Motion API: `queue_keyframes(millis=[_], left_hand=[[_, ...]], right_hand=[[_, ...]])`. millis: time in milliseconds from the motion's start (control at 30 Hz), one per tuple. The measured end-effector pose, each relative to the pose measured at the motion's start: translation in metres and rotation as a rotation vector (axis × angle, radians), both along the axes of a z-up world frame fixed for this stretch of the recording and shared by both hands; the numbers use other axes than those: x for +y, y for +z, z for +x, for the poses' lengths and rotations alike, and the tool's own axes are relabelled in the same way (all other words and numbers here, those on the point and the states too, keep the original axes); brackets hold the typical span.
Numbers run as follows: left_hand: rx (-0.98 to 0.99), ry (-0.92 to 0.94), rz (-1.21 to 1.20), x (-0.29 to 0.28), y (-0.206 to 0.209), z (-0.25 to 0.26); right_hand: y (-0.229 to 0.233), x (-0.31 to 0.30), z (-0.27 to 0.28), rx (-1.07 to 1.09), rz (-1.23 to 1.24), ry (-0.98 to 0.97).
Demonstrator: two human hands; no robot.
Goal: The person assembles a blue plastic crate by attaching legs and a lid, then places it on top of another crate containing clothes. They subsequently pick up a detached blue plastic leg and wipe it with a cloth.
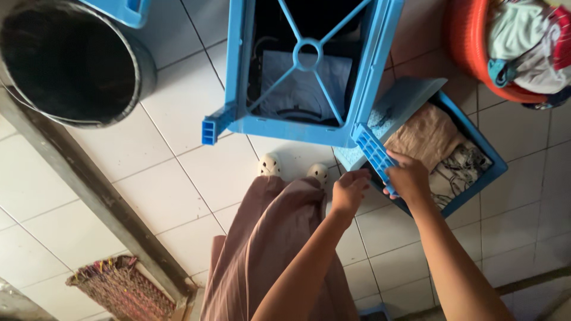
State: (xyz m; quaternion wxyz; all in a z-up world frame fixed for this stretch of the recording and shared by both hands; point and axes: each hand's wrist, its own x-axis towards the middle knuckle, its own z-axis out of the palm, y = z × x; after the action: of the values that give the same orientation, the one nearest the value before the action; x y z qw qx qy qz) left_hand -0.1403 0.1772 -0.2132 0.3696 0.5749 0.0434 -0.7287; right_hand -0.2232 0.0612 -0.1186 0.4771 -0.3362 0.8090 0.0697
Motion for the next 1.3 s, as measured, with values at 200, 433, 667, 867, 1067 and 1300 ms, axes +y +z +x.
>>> queue_keyframes(millis=[200,433,667,867,1067,1300], left_hand=[[0.007,0.023,-0.006,0.001,-0.002,-0.015],[0.069,0.053,0.013,-0.005,0.004,-0.022],[0.063,0.051,0.011,-0.010,0.007,-0.028],[0.065,0.066,0.031,-0.009,0.007,-0.036],[0.056,0.086,0.036,-0.007,0.007,-0.043],[0.062,0.117,0.035,-0.008,0.004,-0.042]], right_hand=[[-0.001,-0.003,-0.004,0.070,-0.055,0.054],[-0.004,-0.033,-0.026,0.201,0.060,0.114],[0.004,-0.025,0.003,0.196,-0.013,0.171],[-0.010,-0.059,0.000,0.188,-0.052,0.351],[-0.041,-0.013,-0.024,0.081,-0.449,0.423],[-0.020,-0.026,-0.027,0.154,-0.141,0.210]])
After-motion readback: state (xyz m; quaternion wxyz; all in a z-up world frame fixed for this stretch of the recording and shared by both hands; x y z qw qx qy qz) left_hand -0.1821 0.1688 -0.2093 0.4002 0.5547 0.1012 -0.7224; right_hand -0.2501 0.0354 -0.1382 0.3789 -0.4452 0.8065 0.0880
